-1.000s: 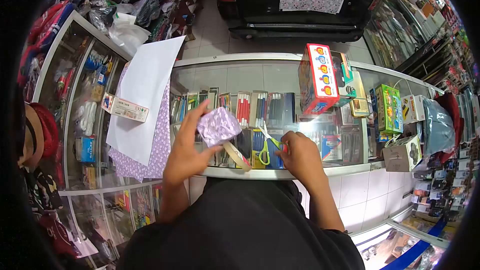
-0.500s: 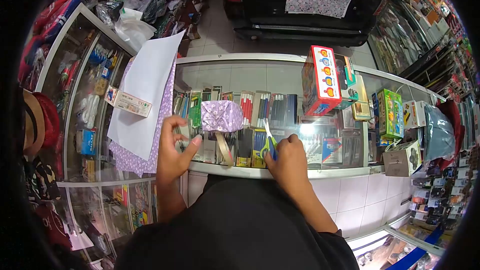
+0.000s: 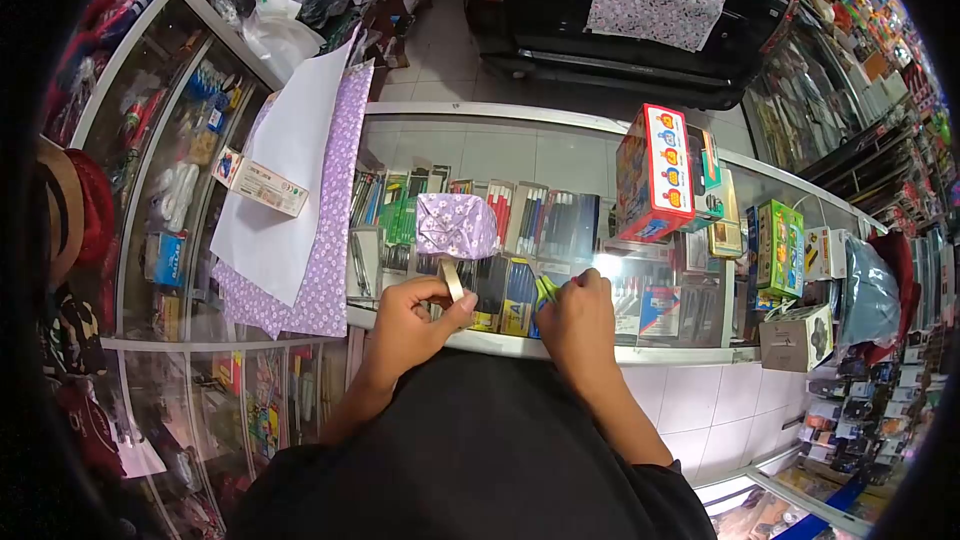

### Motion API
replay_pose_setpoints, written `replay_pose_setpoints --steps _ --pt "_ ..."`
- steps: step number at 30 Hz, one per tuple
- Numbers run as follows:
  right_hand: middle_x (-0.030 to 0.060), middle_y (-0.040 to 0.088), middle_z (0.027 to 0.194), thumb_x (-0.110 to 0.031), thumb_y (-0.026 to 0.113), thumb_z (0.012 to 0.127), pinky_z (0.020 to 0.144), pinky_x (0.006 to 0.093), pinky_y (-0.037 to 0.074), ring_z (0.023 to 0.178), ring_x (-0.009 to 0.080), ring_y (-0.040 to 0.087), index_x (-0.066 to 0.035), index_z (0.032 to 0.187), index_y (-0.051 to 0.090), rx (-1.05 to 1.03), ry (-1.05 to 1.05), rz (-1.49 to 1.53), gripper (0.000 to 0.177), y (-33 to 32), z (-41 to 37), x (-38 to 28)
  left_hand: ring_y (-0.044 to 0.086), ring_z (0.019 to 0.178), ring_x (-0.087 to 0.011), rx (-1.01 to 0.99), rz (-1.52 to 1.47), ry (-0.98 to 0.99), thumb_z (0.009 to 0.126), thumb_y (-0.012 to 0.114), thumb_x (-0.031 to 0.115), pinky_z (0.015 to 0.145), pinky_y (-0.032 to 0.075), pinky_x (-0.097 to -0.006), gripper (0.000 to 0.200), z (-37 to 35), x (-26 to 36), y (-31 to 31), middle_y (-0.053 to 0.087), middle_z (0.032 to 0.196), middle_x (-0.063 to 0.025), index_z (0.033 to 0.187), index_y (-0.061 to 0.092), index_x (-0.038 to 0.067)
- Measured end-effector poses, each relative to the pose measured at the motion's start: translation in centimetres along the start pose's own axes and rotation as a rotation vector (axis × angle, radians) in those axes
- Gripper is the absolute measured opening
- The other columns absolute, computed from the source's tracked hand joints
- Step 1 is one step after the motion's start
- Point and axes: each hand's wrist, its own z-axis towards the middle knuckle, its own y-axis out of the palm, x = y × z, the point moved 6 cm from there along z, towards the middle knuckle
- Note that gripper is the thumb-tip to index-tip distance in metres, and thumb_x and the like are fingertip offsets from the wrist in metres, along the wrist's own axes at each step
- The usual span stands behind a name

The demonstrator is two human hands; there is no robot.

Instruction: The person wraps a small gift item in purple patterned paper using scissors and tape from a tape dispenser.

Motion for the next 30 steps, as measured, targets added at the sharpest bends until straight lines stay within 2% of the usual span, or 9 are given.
replay_pose_setpoints --steps 7,12,15,19,21,24,26,28,30 --pt "0.0228 0.065 0.094 -0.006 0.075 0.074 0.077 0.0466 0.055 0.087 0.0397 0.067 0.007 0.083 0.072 0.012 0.076 0.062 0.015 -0.7 -0.2 0.8 0.054 0.064 -0.0008 0.005 -0.154 -0.084 0.095 0.074 0.017 0.055 0.041 -0.0221 0.023 -0.7 -0.7 -0.5 0.066 0.068 -0.0017 0.088 0.073 -0.004" --pt "0.0222 0.066 0.094 -0.008 0.077 0.078 0.075 0.046 0.054 0.084 0.0395 0.067 0.005 0.085 0.074 -0.027 0.134 0.049 0.016 -1.1 0.4 1.1 0.056 0.065 -0.0023 -0.039 -0.264 -0.164 0.098 0.071 0.017 0.057 0.044 -0.0221 0.023 -0.9 -1.0 -0.8 0.067 0.07 -0.0009 0.089 0.073 -0.004" --pt "0.0205 0.063 0.093 -0.005 0.075 0.082 0.071 0.0425 0.053 0.081 0.0355 0.066 0.005 0.093 0.074 0.062 0.092 0.122 0.015 -1.1 0.9 1.9 0.06 0.066 -0.0031 -0.069 -0.3 -0.137 0.101 0.067 0.015 0.059 0.046 -0.019 0.024 -0.7 -1.1 -0.7 0.07 0.074 -0.0032 0.104 0.074 -0.007" --pt "0.0101 0.054 0.097 0.002 0.069 0.09 0.063 0.0285 0.047 0.082 0.0161 0.056 0.006 0.104 0.066 0.406 -0.052 0.431 0.015 -3.1 1.8 1.8 0.059 0.065 -0.0031 -0.048 -0.294 -0.08 0.102 0.065 0.015 0.058 0.044 -0.019 0.025 -0.5 -1.1 -0.8 0.069 0.074 -0.0023 0.106 0.073 -0.008" --pt "0.0077 0.055 0.1 -0.001 0.076 0.086 0.064 0.0285 0.048 0.088 0.0145 0.056 0.004 0.105 0.064 0.44 -0.047 0.757 0.023 -2.7 2.6 1.9 0.059 0.065 -0.0032 -0.056 -0.276 -0.086 0.101 0.065 0.015 0.058 0.044 -0.0192 0.024 -0.5 -1.1 -0.7 0.069 0.074 -0.0023 0.106 0.074 -0.008" --pt "0.0086 0.056 0.106 -0.01 0.086 0.08 0.071 0.0297 0.052 0.095 0.015 0.058 0.002 0.109 0.058 0.344 -0.1 0.849 0.042 -2.6 3.9 0.3 0.06 0.067 -0.0033 -0.079 -0.255 -0.096 0.101 0.064 0.014 0.059 0.045 -0.0191 0.023 -0.3 -1.1 -0.7 0.069 0.075 -0.0023 0.106 0.073 -0.007" --pt "0.0104 0.056 0.108 -0.014 0.089 0.076 0.076 0.0327 0.053 0.096 0.0181 0.059 0.001 0.113 0.056 0.31 -0.097 0.776 0.052 -3.9 4.5 -2.6 0.067 0.071 -0.0069 -0.055 -0.296 -0.095 0.099 0.07 0.016 0.063 0.051 -0.0225 0.021 -0.2 -1.5 -0.7 0.072 0.077 -0.0039 0.095 0.073 -0.005" --pt "0.0122 0.056 0.109 -0.018 0.092 0.073 0.081 0.0357 0.054 0.098 0.0213 0.06 0.001 0.116 0.053 0.274 -0.093 0.703 0.061 -4.1 5.5 -4.7 0.067 0.071 -0.0068 -0.051 -0.307 -0.089 0.1 0.069 0.016 0.064 0.051 -0.0225 0.022 -0.2 -1.8 -0.5 0.071 0.077 -0.0037 0.095 0.073 -0.005" --pt "0.0122 0.06 0.117 -0.021 0.094 0.07 0.088 0.0346 0.054 0.107 0.0217 0.062 0.0 0.123 0.052 0.281 -0.322 0.56 0.071 -4.4 6.4 -7.2 0.067 0.071 -0.0067 -0.045 -0.318 -0.083 0.1 0.069 0.017 0.064 0.051 -0.0226 0.023 -0.1 -1.9 -0.5 0.071 0.077 -0.0036 0.095 0.073 -0.005"
